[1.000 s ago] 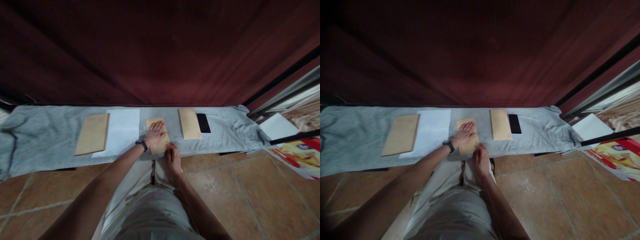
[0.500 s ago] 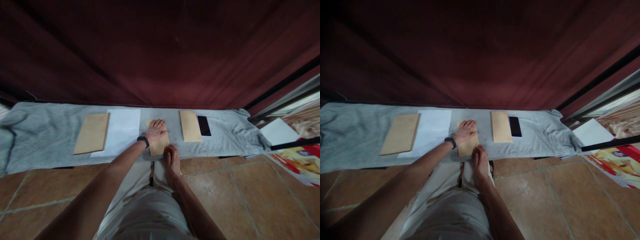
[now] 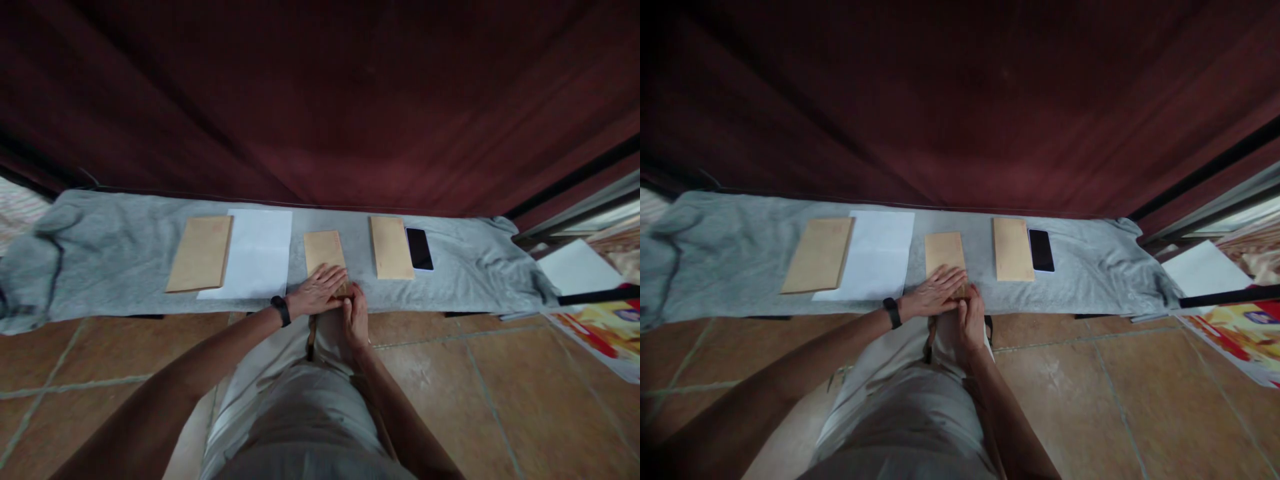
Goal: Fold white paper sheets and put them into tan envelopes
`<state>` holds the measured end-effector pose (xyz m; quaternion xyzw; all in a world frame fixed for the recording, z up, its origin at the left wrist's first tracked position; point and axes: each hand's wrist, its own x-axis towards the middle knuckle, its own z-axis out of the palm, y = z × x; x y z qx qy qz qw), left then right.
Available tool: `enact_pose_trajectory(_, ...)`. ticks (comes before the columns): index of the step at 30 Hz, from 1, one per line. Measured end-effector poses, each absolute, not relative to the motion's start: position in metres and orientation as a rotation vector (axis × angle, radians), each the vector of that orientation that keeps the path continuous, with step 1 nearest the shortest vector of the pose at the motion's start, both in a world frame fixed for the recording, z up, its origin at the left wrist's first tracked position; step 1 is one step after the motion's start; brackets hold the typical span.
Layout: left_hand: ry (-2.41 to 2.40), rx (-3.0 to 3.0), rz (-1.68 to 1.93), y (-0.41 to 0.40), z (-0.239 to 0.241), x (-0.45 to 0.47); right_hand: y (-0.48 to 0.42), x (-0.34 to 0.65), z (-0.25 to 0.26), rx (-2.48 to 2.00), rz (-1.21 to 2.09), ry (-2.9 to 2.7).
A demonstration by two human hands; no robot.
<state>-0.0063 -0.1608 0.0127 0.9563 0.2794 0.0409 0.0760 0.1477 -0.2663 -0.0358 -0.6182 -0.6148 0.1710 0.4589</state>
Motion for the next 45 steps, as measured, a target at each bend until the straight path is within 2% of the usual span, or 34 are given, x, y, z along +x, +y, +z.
enact_pose_trajectory(13, 0.743, 2.96, 0.177, -0.185, 0.009, -0.019, -0.266, 0.149, -0.036, -1.525, 0.373, -1.597)
enact_pose_trajectory(22, 0.688, 3.043, 0.144, -0.182, 0.025, -0.02, -0.265, 0.15, -0.037, -1.54, 0.349, -1.609)
enact_pose_trajectory(30, 0.775, 3.105, 0.102, -0.182, 0.021, -0.017, -0.265, 0.156, -0.031, -1.549, 0.23, -1.972)
enact_pose_trajectory(39, 0.928, 2.987, 0.103, -0.193, 0.04, -0.021, -0.267, 0.156, -0.03, -1.596, 0.212, -2.0)
enact_pose_trajectory(42, 0.958, 3.035, 0.051, -0.197, 0.041, -0.016, -0.263, 0.148, -0.013, -1.603, 0.332, -1.877)
enact_pose_trajectory(45, 0.938, 3.043, 0.03, -0.194, 0.033, -0.014, -0.265, 0.137, 0.04, -1.536, 0.601, -1.571)
